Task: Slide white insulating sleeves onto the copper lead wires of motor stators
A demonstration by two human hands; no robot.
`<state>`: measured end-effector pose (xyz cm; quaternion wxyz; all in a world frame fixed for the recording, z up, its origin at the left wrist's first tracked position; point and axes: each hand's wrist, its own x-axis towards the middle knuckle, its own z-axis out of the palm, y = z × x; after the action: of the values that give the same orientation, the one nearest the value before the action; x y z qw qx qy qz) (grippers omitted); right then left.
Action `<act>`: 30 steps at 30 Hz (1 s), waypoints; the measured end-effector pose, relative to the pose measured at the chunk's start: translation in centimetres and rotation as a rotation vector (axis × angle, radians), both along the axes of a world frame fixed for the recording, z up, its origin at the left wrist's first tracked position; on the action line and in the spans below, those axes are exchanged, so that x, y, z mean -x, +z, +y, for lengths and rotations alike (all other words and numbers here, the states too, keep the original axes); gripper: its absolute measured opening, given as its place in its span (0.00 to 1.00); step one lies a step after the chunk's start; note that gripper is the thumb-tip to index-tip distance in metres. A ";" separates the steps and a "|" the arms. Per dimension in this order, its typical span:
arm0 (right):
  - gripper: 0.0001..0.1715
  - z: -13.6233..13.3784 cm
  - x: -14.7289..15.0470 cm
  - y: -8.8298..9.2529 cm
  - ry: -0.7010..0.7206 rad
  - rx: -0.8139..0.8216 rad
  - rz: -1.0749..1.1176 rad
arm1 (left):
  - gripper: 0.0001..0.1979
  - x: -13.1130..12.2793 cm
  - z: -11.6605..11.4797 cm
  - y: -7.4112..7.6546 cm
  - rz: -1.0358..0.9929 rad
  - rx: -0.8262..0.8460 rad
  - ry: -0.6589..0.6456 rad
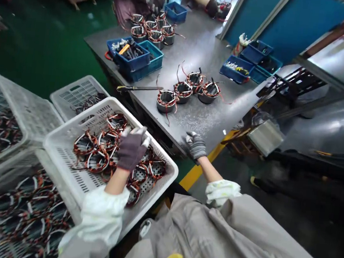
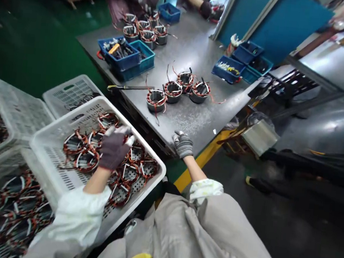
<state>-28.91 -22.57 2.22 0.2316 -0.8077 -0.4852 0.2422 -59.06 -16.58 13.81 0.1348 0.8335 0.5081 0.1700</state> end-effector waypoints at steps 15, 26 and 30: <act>0.39 19.9 -20.6 1.0 0.088 -0.025 -0.381 | 0.26 -21.9 12.3 -5.7 0.555 0.227 -0.062; 0.32 16.1 -18.1 -1.5 0.306 0.143 -0.384 | 0.28 -22.2 8.3 -6.6 0.726 0.359 -0.176; 0.35 10.9 -15.8 -1.7 0.310 0.073 -0.301 | 0.27 -22.4 8.5 -6.6 0.689 0.348 -0.163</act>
<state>-13.11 -11.66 0.57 0.0872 -0.7581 -0.6237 0.1691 -36.70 -8.05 7.23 0.1087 0.8441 0.4768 -0.2197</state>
